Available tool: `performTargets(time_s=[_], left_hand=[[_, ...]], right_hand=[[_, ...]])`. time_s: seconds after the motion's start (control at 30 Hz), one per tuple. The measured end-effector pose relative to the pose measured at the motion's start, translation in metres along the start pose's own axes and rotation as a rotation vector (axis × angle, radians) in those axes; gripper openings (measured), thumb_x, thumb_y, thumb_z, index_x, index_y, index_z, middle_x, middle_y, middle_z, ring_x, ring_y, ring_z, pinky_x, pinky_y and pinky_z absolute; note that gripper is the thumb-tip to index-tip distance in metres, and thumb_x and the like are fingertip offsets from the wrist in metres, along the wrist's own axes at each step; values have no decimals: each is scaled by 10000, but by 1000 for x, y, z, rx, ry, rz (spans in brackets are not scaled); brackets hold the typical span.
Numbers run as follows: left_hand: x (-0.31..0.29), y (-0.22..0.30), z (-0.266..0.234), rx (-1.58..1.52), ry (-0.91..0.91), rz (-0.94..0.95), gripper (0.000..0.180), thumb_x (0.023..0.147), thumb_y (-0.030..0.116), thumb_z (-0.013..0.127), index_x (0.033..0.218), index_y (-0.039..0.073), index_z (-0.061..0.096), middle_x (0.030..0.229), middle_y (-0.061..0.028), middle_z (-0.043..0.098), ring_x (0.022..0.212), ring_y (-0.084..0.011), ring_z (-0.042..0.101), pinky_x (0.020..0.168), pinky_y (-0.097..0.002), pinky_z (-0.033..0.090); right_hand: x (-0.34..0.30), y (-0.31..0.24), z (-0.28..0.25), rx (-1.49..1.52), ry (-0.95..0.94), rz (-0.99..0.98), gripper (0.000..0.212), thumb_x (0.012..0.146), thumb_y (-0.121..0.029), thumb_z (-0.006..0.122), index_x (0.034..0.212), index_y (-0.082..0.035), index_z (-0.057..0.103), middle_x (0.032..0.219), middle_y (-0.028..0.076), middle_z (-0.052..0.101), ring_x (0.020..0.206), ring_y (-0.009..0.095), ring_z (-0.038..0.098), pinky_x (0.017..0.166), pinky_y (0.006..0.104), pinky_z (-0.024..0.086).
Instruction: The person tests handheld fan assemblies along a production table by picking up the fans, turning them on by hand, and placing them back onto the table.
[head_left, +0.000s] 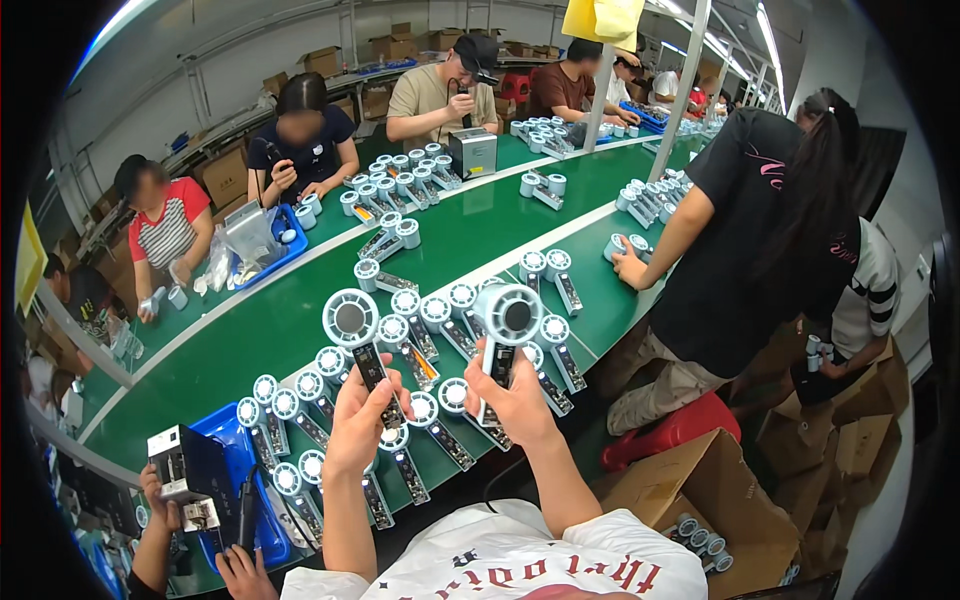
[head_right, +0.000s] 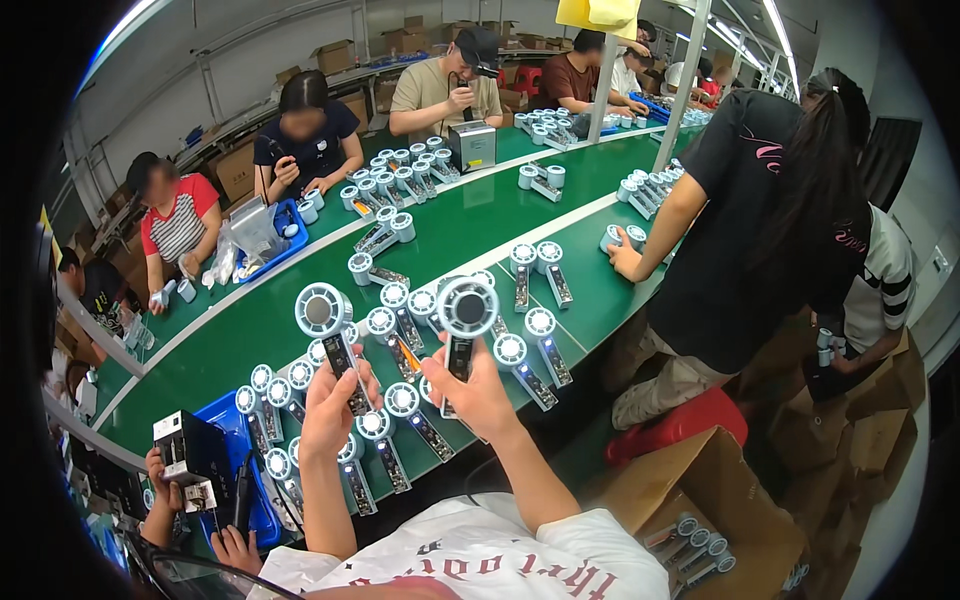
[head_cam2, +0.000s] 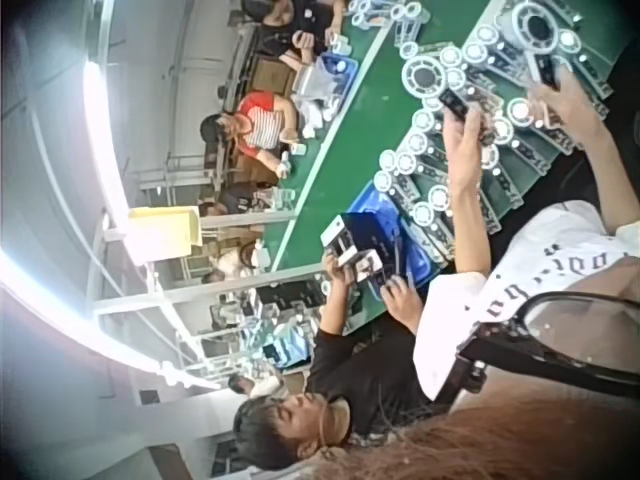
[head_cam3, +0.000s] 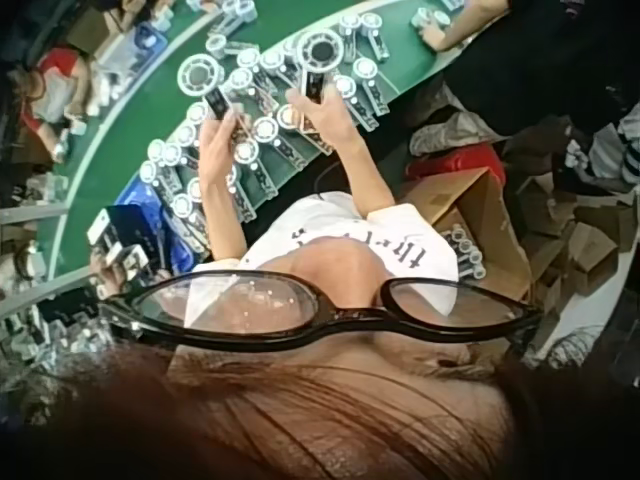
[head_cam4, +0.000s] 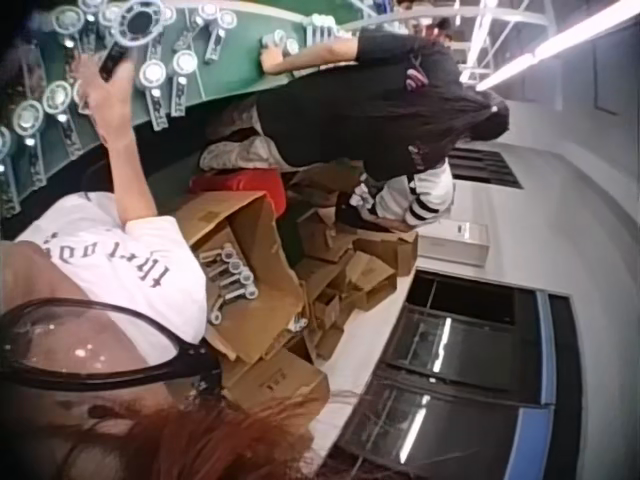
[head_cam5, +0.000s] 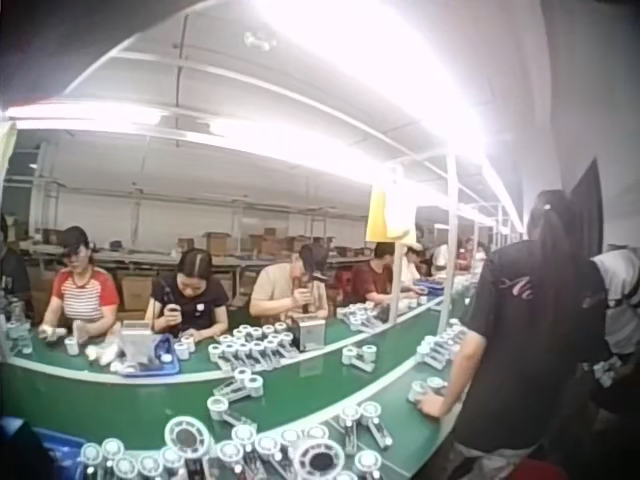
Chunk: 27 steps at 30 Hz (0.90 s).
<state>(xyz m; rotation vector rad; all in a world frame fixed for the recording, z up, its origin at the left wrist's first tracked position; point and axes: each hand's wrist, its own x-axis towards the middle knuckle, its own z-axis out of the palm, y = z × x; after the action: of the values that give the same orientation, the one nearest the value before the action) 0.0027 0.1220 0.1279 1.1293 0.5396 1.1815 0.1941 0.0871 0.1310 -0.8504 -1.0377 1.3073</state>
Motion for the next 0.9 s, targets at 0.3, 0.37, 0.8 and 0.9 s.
performTargets(time_s=[0.3,0.37,0.8,0.9], left_hand=[[-8,-3,1,-145,-15,-68,392,889,103,508,1242,-35,409,844,-91,508,662,-187,520,564,-281,445],[-10,-6,-2,-233,-43,-80,387,888,97,491,1244,-31,410,858,-93,514,683,-191,523,585,-291,450],[-26,-16,-4,-359,-4,-61,459,856,164,503,1254,-41,402,834,-96,486,652,-200,492,534,-303,440],[-30,-12,-7,-329,-73,-34,457,863,154,497,1263,-41,392,850,-99,495,659,-198,504,549,-304,447]], right_hand=[[3,11,13,314,-220,-75,445,862,43,527,1273,-19,368,902,113,510,676,180,532,619,302,460],[3,12,13,287,-239,-74,445,860,39,529,1273,-23,373,907,118,513,674,180,530,616,305,461],[-4,28,33,369,-270,-10,495,834,31,542,1292,-5,358,913,131,523,668,228,544,596,351,491],[-8,28,37,285,-268,-53,508,822,26,550,1292,7,357,909,133,524,661,241,547,595,367,499]])
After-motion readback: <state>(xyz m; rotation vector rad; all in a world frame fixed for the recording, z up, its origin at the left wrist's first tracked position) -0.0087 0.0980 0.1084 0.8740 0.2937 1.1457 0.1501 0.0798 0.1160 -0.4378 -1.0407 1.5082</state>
